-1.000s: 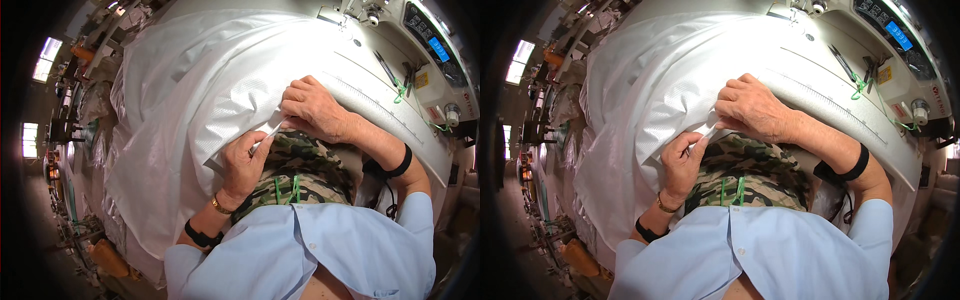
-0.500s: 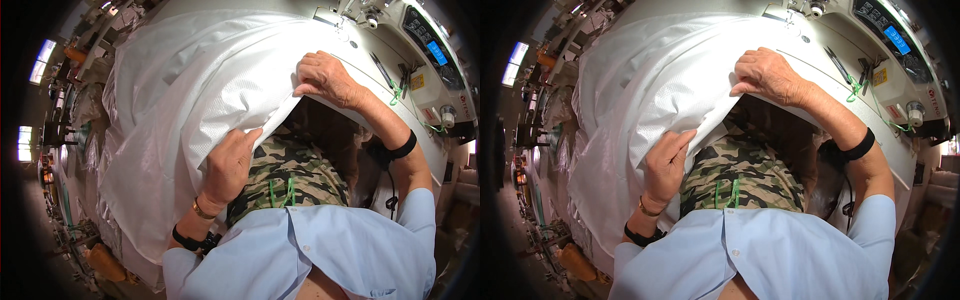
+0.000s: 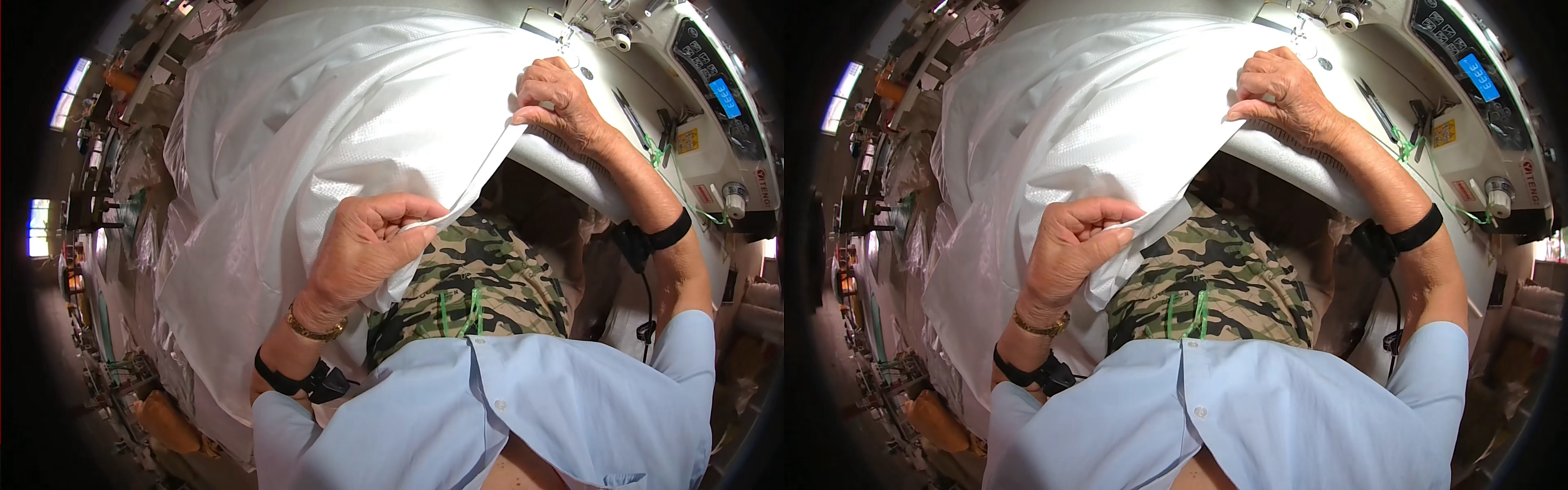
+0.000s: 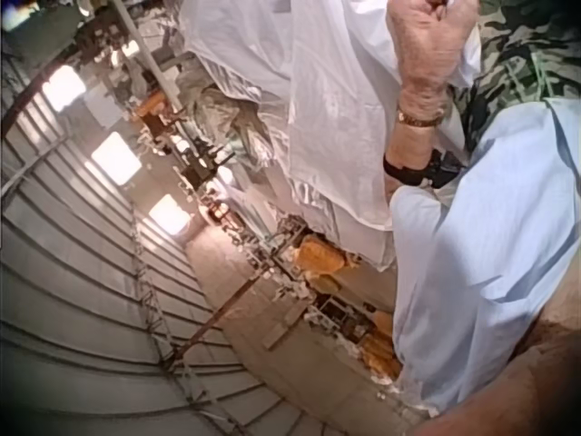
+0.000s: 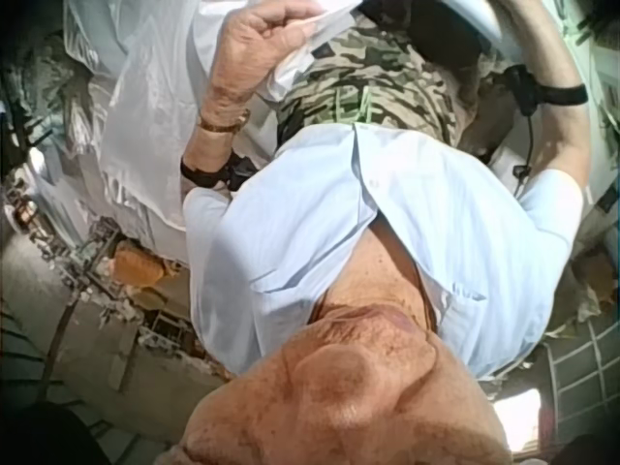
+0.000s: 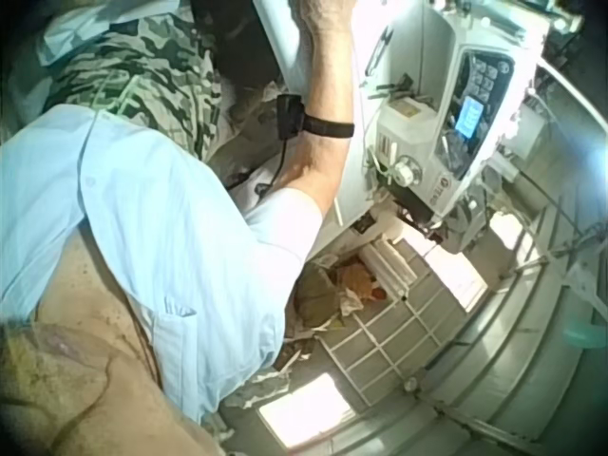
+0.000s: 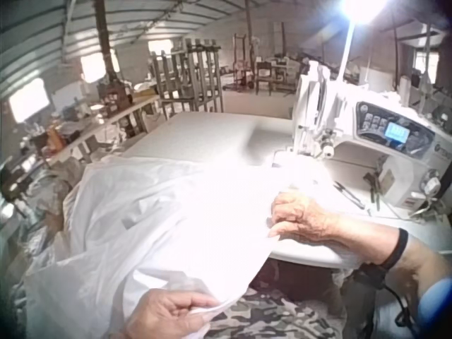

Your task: Sewing large white plastic or synthetic fabric sheets using an industrial sewing machine.

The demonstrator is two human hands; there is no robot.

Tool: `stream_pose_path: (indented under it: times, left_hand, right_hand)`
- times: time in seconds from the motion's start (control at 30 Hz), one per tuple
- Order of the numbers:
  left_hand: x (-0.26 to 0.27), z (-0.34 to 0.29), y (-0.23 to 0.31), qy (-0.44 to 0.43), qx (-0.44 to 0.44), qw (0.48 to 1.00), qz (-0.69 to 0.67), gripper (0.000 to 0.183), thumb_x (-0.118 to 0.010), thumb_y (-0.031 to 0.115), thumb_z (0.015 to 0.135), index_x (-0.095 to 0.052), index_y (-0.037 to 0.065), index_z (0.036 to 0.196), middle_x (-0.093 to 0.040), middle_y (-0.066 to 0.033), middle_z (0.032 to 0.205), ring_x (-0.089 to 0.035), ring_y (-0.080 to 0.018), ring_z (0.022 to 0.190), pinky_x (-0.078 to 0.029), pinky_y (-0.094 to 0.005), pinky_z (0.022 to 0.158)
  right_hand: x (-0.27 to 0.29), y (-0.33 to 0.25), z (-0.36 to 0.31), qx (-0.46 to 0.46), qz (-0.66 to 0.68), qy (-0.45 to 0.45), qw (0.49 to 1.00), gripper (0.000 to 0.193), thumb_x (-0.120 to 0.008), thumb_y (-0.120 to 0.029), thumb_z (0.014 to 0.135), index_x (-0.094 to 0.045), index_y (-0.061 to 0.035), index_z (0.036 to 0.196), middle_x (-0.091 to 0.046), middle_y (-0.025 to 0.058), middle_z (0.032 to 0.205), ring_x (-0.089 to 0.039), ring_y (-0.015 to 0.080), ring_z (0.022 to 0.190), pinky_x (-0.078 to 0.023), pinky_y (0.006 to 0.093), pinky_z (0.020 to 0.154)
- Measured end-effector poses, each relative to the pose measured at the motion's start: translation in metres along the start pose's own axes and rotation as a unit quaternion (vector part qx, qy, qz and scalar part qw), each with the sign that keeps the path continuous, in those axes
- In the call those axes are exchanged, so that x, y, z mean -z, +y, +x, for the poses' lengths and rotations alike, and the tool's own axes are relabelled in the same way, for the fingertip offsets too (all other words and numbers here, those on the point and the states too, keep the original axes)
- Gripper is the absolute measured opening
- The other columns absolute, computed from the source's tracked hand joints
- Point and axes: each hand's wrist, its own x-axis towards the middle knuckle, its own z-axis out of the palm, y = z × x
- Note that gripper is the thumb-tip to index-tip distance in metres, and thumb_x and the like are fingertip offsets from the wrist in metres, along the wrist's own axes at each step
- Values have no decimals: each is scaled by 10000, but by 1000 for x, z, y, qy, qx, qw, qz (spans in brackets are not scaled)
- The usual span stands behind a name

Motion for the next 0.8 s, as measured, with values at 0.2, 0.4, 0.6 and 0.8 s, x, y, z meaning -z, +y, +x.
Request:
stream_pose_path:
  times: [0.2,0.4,0.6,0.8]
  left_hand:
    - [5,-4,-3,25,-29,998,45,231,-632,-21,910,-676,-84,1127,-712,-60,944,-629,-33,797,-513,-161,695]
    - [14,-4,-10,37,-46,981,185,242,-643,-19,893,-686,-67,1127,-683,-27,887,-568,-21,730,-458,-166,642]
    - [11,-2,-18,33,-171,938,299,248,-656,-25,844,-707,-31,1086,-613,11,753,-472,-34,623,-367,-228,541]
    - [-11,7,-32,-14,-253,901,352,213,-635,-38,796,-681,-21,1003,-597,-101,724,-541,-204,597,-427,-317,547]
  right_hand:
    - [0,13,-3,-47,42,-3,998,413,-738,-460,774,-579,-80,752,-539,32,739,-532,219,754,-443,352,716]
    - [4,32,-1,-58,31,-21,998,480,-755,-481,758,-528,-58,749,-527,62,710,-527,233,711,-467,374,697]
    - [8,52,-5,-35,-87,-20,995,515,-652,-573,804,-538,-70,817,-536,56,758,-540,228,730,-484,374,759]
    - [4,30,-7,-107,-175,21,979,456,-664,-498,850,-576,-55,919,-587,79,856,-603,236,809,-530,389,776]
